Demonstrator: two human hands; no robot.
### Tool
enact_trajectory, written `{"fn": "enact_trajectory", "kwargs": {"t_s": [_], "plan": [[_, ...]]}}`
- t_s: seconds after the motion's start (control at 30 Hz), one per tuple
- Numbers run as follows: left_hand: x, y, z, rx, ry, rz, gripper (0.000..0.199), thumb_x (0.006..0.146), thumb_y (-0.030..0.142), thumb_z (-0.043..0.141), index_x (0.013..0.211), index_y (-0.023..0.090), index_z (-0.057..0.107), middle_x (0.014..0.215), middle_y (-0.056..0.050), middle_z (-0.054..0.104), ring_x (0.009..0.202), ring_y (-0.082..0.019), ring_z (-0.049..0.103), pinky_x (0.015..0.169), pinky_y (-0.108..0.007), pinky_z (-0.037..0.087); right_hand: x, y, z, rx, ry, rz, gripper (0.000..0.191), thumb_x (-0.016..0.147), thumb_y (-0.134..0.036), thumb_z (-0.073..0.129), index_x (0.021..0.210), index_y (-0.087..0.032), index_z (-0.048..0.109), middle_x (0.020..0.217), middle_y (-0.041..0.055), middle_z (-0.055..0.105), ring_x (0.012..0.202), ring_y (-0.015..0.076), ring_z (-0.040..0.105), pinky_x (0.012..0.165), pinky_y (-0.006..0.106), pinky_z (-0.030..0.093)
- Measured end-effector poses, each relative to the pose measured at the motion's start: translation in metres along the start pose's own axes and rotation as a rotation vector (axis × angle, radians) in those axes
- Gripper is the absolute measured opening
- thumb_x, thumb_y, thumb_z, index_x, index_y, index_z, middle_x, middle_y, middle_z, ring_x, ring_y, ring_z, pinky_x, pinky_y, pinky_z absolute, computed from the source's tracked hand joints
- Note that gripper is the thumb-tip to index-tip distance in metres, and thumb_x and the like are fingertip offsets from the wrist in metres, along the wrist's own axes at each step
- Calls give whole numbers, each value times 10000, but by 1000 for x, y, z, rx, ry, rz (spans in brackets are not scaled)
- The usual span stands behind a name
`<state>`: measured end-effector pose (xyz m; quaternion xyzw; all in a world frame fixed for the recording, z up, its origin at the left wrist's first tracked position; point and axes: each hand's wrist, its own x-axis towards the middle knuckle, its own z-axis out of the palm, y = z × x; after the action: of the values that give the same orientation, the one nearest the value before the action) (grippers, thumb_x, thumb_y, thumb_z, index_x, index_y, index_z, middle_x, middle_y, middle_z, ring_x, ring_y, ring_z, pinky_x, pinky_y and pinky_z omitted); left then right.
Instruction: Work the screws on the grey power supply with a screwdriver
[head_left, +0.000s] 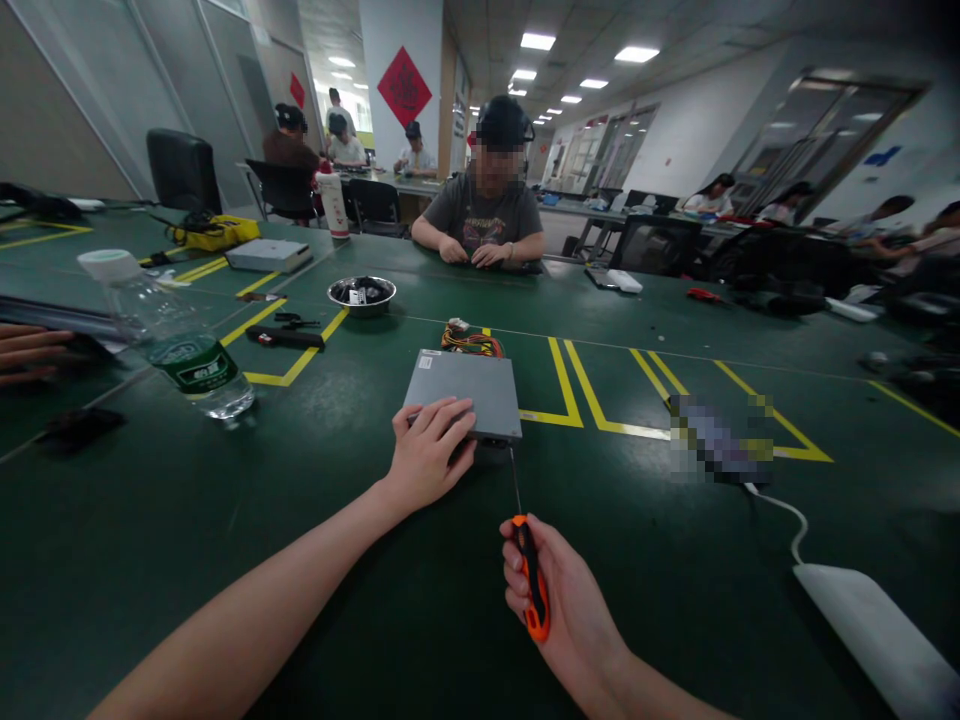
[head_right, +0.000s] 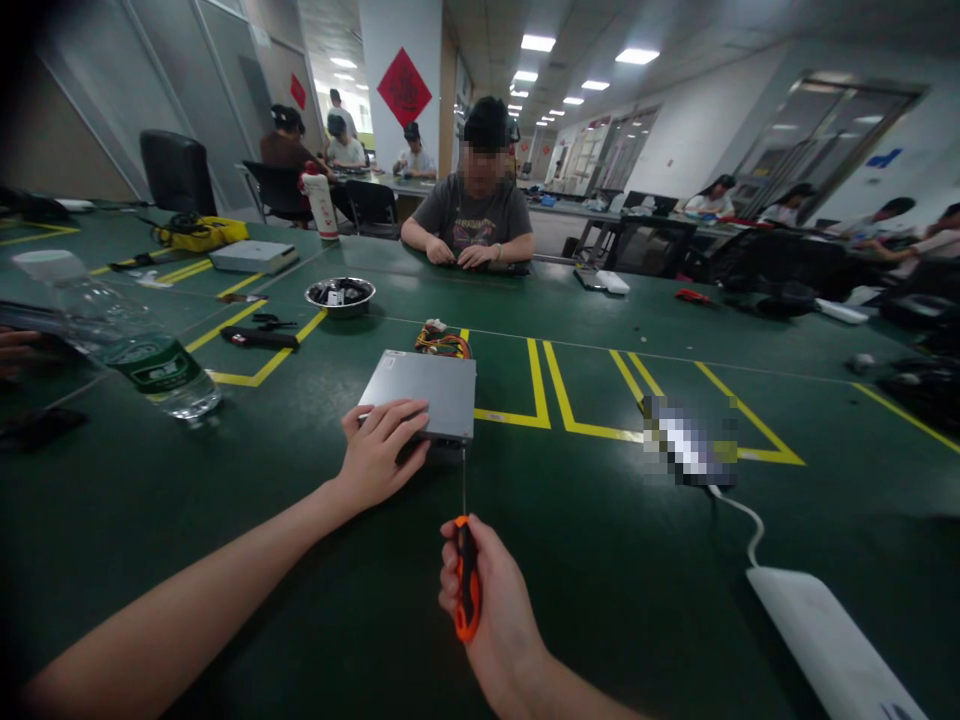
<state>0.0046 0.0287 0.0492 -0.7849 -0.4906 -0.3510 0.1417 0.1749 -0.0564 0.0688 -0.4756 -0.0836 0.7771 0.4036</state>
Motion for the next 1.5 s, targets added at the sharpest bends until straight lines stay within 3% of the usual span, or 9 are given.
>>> {"fn": "enact_trajectory", "kwargs": {"t_s": [0.4, 0.8, 1.03, 1.2, 1.37, 1.5], "plan": [[0, 0, 2, 8, -1, 3, 242, 821, 284, 511, 1057, 248, 550, 1209, -35, 575, 1109, -235, 504, 889, -435, 247, 6, 1, -2, -24, 6, -14, 255, 811, -364, 501, 780, -129, 596, 582, -23, 468, 451, 53, 384, 440, 176, 292], [0, 0, 1, 13, -24, 6, 232, 837, 292, 494, 1062, 243, 525, 1233, -20, 558, 1131, -220, 490, 893, -438, 241, 7, 0, 0, -35, 93, -52, 206, 801, -338, 519, 778, -146, 591, 603, -14, 504, 497, 76, 436, 468, 199, 350], [0, 0, 0, 8, -13, 9, 236, 833, 287, 496, 1063, 245, 531, 1227, -36, 563, 1122, -229, 496, 891, -438, 239, 0, 2, 0, -37, 35, -133, 159, 655, -202, 698, 709, -160, 554, 647, -26, 530, 517, 63, 450, 460, 182, 354], [0, 0, 1, 9, -10, 12, 225, 841, 295, 486, 1055, 240, 528, 1227, -29, 564, 1127, -222, 493, 892, -434, 238, -5, -2, 4, 11, 63, -71, 105, 755, -233, 619, 778, -134, 591, 651, -8, 537, 524, 62, 467, 459, 169, 367], [0, -1, 1, 7, -8, 7, 227, 834, 292, 498, 1052, 240, 535, 1228, -29, 563, 1121, -223, 495, 888, -430, 239, -6, -4, 6, -14, 77, -23, 207, 852, -294, 485, 895, -134, 609, 615, -15, 504, 513, 66, 457, 464, 177, 377], [1, -1, -1, 7, -16, 6, 226, 834, 290, 501, 1053, 242, 536, 1225, -18, 564, 1118, -215, 498, 882, -425, 244, -3, -3, 4, -28, 59, -49, 179, 773, -300, 603, 889, -165, 602, 669, -16, 525, 527, 64, 455, 448, 174, 358]]}}
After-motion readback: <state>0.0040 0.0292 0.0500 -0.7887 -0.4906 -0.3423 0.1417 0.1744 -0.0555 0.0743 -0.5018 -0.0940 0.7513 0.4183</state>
